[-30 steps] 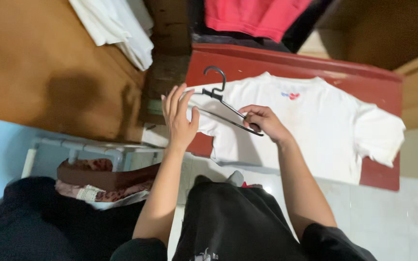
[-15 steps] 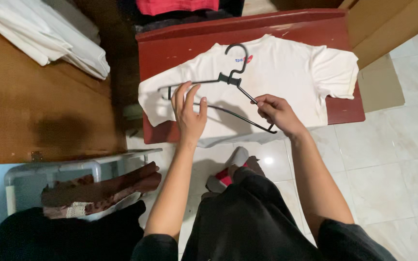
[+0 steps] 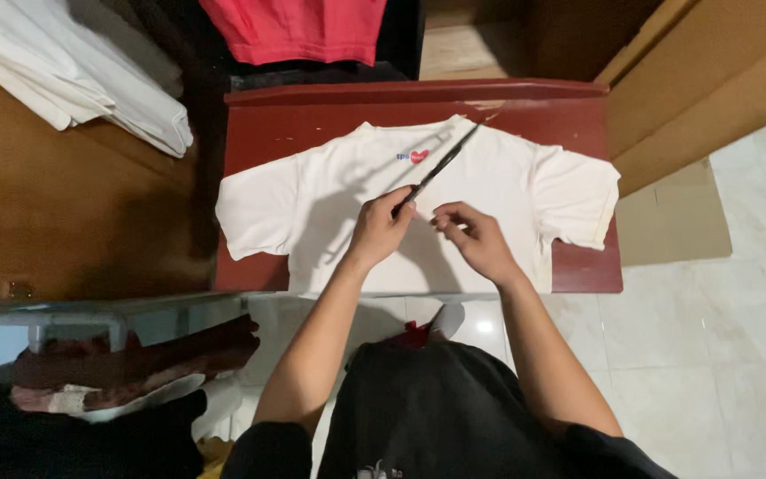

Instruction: The person smooths several white t-shirts on a red cabinet, places each on a hanger, and hangs them in a closet. The shirts include a Bplus logo shirt, a Southern Port shirt, and a TPS logo shirt. The person repeats this process for each shirt.

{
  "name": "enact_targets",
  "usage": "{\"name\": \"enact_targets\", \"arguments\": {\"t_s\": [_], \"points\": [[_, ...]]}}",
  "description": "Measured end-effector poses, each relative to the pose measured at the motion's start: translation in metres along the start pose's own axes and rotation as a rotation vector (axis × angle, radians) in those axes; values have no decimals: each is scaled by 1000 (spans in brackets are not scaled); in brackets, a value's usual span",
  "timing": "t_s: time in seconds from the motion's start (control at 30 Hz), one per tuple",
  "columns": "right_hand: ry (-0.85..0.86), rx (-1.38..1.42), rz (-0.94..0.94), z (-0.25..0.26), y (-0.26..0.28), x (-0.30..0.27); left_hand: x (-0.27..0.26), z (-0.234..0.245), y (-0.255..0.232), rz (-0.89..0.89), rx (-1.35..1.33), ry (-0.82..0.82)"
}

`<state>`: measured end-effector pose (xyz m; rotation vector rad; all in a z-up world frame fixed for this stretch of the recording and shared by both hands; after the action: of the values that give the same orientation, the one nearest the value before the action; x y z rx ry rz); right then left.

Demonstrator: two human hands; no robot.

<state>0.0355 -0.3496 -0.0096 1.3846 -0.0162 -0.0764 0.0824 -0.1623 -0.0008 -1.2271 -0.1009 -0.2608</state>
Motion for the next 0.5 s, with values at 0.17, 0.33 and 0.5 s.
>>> {"name": "enact_targets", "arguments": {"t_s": [0.17, 0.33, 0.5], "points": [[-259, -390, 608, 52, 44, 38, 26, 0, 17, 247, 168, 210], [69, -389, 461, 30, 42, 79, 44, -4, 18, 224, 200, 233], [83, -449, 286, 32, 5, 125, 84, 6, 51, 26, 204, 56]]}}
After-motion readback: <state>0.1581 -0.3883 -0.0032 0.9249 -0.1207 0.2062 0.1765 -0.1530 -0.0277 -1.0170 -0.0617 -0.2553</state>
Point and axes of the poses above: each hand's wrist, its own x-axis towards the middle knuckle, its own z-axis out of the back of the hand, y = z × x, the point moved 4 cm from there along x, towards the middle knuckle, and after that the axes turned 10 degrees about -y, right-handed, at the moved point
